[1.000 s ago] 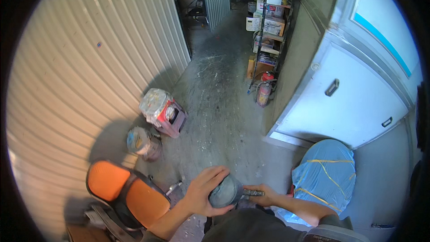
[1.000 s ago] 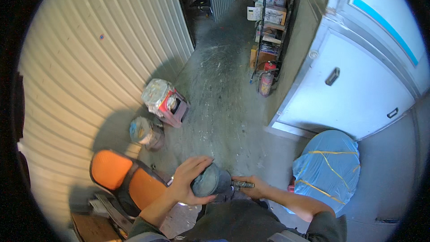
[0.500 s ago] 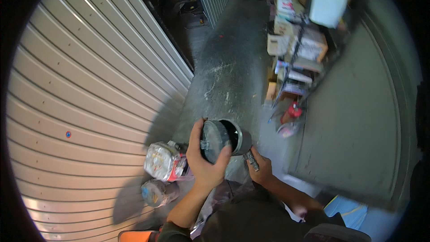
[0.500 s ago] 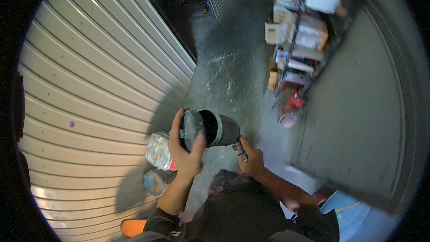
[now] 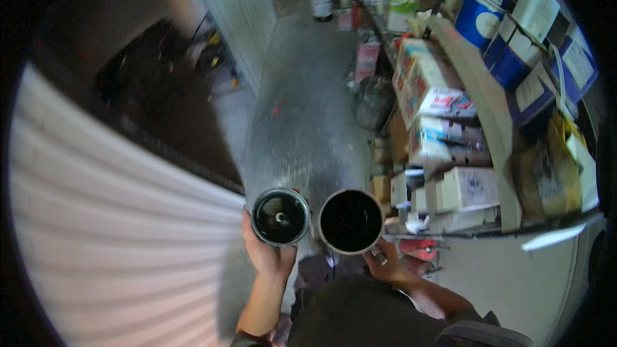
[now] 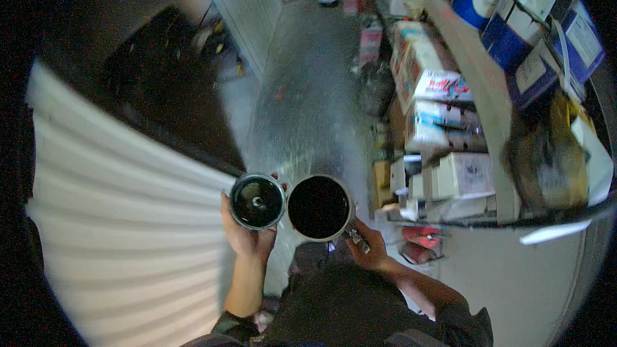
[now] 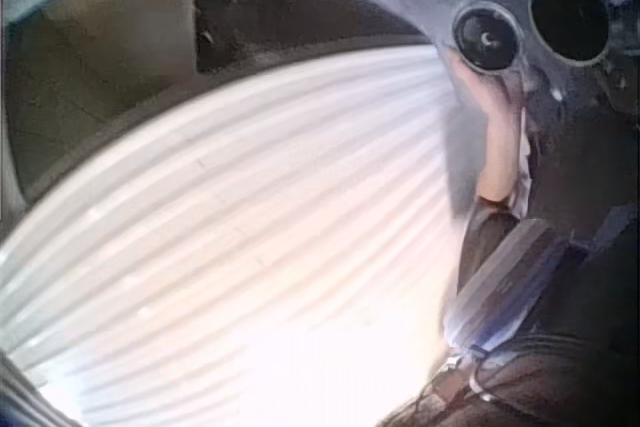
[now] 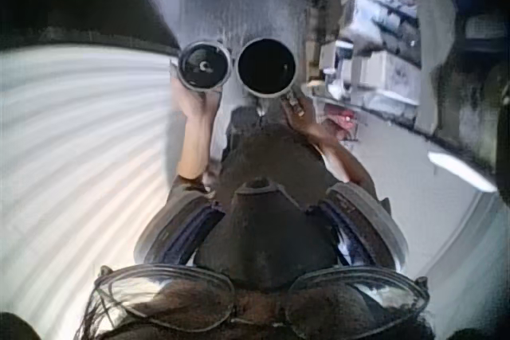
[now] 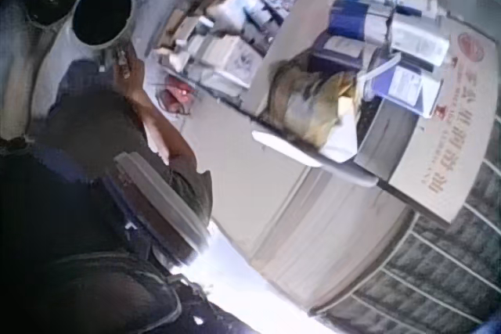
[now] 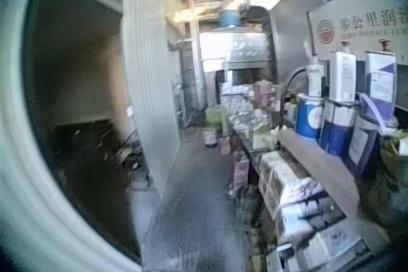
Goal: The person removes a respirator mask, then uses a spray gun to apply paint to a black car bumper and a blue car hood in a paint booth. They move between the two parts, applying multiple coats, and finally walk to a mixing station to refill the spray gun.
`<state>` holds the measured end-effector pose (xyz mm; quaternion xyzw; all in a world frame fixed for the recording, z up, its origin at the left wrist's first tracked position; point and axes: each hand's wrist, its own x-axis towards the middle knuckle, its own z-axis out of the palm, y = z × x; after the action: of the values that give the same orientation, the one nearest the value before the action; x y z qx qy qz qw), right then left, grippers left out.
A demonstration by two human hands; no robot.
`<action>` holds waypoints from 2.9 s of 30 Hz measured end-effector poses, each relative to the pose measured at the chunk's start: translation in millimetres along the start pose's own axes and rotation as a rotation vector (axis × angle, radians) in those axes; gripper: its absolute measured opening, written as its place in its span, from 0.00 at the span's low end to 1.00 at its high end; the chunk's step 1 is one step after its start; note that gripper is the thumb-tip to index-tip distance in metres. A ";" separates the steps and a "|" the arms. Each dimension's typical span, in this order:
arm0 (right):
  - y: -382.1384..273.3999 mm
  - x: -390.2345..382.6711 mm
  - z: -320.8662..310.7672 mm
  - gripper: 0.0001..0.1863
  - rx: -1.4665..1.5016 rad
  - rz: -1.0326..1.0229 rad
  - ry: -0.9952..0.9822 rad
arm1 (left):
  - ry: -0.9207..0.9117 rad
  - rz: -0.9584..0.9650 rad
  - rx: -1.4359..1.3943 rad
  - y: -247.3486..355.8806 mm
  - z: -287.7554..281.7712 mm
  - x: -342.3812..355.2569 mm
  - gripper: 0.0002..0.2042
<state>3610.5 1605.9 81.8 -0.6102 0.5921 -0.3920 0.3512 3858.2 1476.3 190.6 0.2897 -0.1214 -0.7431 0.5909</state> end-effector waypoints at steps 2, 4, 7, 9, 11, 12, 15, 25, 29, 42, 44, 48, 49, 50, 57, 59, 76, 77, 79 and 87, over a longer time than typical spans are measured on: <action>0.5 74.6 -1.4 0.27 0.022 0.039 0.105 | 0.062 -0.099 0.010 12.8 25.3 103.9 0.34; 18.7 149.3 -8.5 0.28 0.098 0.045 0.155 | 0.069 -0.235 0.072 16.2 44.0 206.6 0.31; 56.8 262.9 -10.9 0.32 0.100 0.090 0.234 | -0.055 -0.342 0.171 13.0 64.0 361.2 0.33; 80.8 338.4 -18.8 0.35 0.078 0.130 0.265 | -0.076 -0.374 0.212 9.7 70.8 451.3 0.33; 100.3 435.2 -42.6 0.36 0.925 0.343 0.290 | -0.113 -0.390 0.234 5.3 88.0 548.5 0.33; 98.7 469.6 -52.2 0.37 0.460 0.316 0.193 | -0.113 -0.417 0.263 9.4 93.0 586.5 0.33; 92.7 587.9 -88.8 0.38 0.239 0.360 0.209 | -0.057 -0.446 0.227 9.3 122.8 710.0 0.32; 193.6 951.2 -164.1 0.30 0.134 0.320 0.546 | -0.182 -0.659 0.457 -63.0 213.3 1163.3 0.28; 200.9 1067.8 -213.1 0.29 0.004 0.293 0.703 | -0.221 -0.691 0.626 -112.4 311.3 1332.2 0.28; 328.3 1364.2 -395.4 0.33 0.133 0.551 0.995 | -0.328 -0.621 0.990 -365.5 549.0 1759.0 0.24; 332.1 1397.3 -419.2 0.33 0.100 0.594 1.047 | -0.378 -0.607 1.128 -415.2 560.2 1799.4 0.25; 350.0 1446.5 -439.9 0.33 0.013 0.660 1.167 | -0.636 -0.504 1.427 -514.0 554.5 1858.9 0.27; 359.0 1460.2 -440.4 0.34 -0.055 0.637 1.219 | -0.696 -0.534 1.499 -533.6 554.1 1870.7 0.27; 364.0 1474.5 -435.4 0.34 -0.152 0.694 1.272 | -0.948 -0.310 1.546 -545.5 552.0 1877.9 0.27; 379.4 1617.2 -429.8 0.35 0.032 1.209 1.551 | -1.379 0.063 1.408 -513.3 619.7 1914.9 0.21; 372.4 1651.4 -439.4 0.35 0.327 1.235 1.673 | -1.221 -0.217 1.232 -506.3 659.9 1937.1 0.21; 344.1 1738.0 -437.0 0.25 -0.117 1.216 1.829 | -1.416 0.057 1.265 -530.2 804.1 1983.7 0.13; 343.5 1733.1 -435.0 0.25 -0.245 1.194 1.804 | -1.430 -0.001 1.287 -525.3 817.9 1977.2 0.13; 342.7 1719.7 -432.3 0.26 -0.135 1.205 1.796 | -1.362 -0.294 1.050 -534.0 836.4 1938.7 0.11; 348.5 1667.2 -424.6 0.31 0.169 1.171 1.751 | -1.658 -0.106 1.286 -591.6 850.2 1870.6 0.18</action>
<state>3060.7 -61.0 64.2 0.2926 0.8118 -0.5049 -0.0230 2641.8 -274.5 26.8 -0.0457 -0.8469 -0.5292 0.0246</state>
